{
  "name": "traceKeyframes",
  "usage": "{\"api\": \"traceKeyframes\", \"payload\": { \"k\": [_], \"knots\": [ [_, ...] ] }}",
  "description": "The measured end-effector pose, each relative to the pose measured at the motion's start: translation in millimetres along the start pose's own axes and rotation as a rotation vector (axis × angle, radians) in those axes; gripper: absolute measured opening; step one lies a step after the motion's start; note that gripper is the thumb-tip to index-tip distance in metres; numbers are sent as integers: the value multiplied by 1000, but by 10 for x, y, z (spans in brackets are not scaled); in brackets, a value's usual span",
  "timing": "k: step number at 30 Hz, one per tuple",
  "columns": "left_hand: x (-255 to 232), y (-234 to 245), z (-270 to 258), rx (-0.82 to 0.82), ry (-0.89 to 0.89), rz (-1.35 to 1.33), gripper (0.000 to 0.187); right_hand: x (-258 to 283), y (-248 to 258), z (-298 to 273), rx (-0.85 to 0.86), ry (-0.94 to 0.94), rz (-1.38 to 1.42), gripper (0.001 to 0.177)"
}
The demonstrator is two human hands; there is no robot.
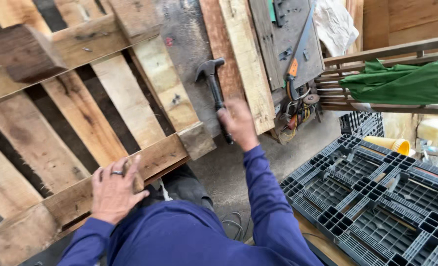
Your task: The person hammers nails into a wooden pallet and then gathers and sorts various wooden planks and blocks in a workshop.
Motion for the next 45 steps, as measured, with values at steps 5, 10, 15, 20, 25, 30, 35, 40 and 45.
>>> {"api": "traceKeyframes", "payload": {
  "k": [5, 10, 15, 20, 25, 30, 35, 40, 45],
  "knots": [
    [-373, 145, 448, -128, -73, -328, 91, -1515, 659, 553, -258, -259, -519, 69],
    [-1622, 6, 1414, -134, -248, -516, 66, -2015, 524, 312, -139, -566, -423, 79],
    [-2456, -229, 1986, -133, -339, -702, 59, -1437, 217, 188, -133, -208, -417, 45],
    [-2357, -357, 2125, -144, -250, -808, 50, -886, 147, 130, -181, -7, -321, 54],
    [-1874, -164, 1845, -189, -148, -785, 43, -757, 325, 359, 90, -118, -253, 69],
    [-1400, 27, 1486, -303, -15, -761, 44, -405, 126, 501, 181, -295, 410, 70],
    [-1204, 60, 1231, -515, 44, -590, 49, 76, -387, 759, 227, -103, 339, 64],
    [-1364, -295, 1225, -515, 6, -309, 57, 338, -427, 615, 18, 104, 16, 43],
    [-1186, -572, 1298, -500, 115, -355, 42, 609, -65, -360, 30, 7, 162, 32]
  ]
}}
Point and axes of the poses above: each hand's wrist, its own z-axis towards the middle knuckle, its own y-axis out of the back of the hand, x = y × z, the point moved 10 cm from there along z, towards the middle knuckle, and after that the axes turned 8 degrees about -x, right-handed, at the moved point
